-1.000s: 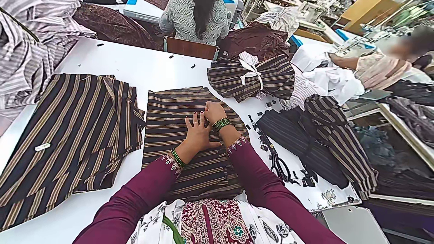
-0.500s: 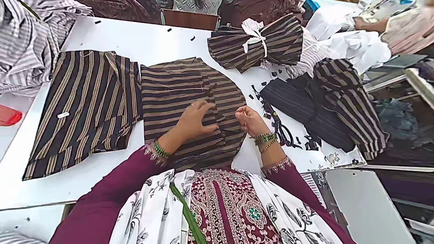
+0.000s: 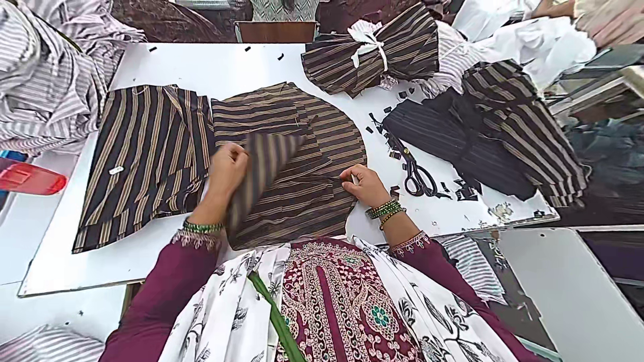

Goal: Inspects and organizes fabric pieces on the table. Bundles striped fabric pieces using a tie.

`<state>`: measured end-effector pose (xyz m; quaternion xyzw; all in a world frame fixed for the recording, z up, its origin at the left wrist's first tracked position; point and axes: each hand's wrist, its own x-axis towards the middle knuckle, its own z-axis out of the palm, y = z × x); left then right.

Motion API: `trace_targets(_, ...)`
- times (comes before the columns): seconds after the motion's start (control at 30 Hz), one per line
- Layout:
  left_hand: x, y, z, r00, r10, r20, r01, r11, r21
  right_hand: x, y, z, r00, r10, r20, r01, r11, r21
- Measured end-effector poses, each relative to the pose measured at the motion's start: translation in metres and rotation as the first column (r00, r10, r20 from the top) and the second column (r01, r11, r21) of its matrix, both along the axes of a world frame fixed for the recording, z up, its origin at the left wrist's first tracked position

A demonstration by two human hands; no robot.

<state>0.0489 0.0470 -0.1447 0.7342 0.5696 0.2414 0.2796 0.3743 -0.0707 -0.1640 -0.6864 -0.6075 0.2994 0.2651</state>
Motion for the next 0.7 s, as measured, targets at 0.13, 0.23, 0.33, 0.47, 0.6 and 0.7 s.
trace_targets(0.13, 0.02, 0.011, 0.008, 0.949, -0.188, -0.254, 0.261, 0.918, 0.299, -0.012, 0.008, 0.014, 0.972, 0.124, 0.199, -0.112, 0.991, -0.071)
trace_targets(0.23, 0.061, 0.006, -0.028, 0.788, -0.541, -0.295, 0.615, 0.713, 0.336, -0.018, 0.019, 0.023, 0.886, 0.269, 0.378, -0.245, 0.963, -0.113)
trace_targets(0.33, 0.07, 0.0, -0.049, 0.735, -0.629, -0.253, 0.674, 0.719, 0.172, -0.013, 0.029, 0.032, 0.787, 0.36, 0.501, -0.334, 0.931, -0.143)
trace_targets(0.47, 0.064, -0.004, -0.051, 0.792, -0.583, -0.18, 0.608, 0.781, 0.142, 0.006, 0.036, 0.023, 0.768, 0.251, 0.589, -0.392, 0.912, 0.122)
trace_targets(0.6, 0.064, -0.002, -0.053, 0.791, -0.588, -0.168, 0.61, 0.774, 0.167, 0.014, 0.044, 0.019, 0.844, 0.17, 0.509, -0.325, 0.917, 0.233)
trace_targets(0.7, 0.065, -0.002, -0.055, 0.803, -0.578, -0.143, 0.595, 0.783, 0.178, 0.003, 0.045, 0.024, 0.883, 0.305, 0.358, -0.357, 0.93, 0.086)
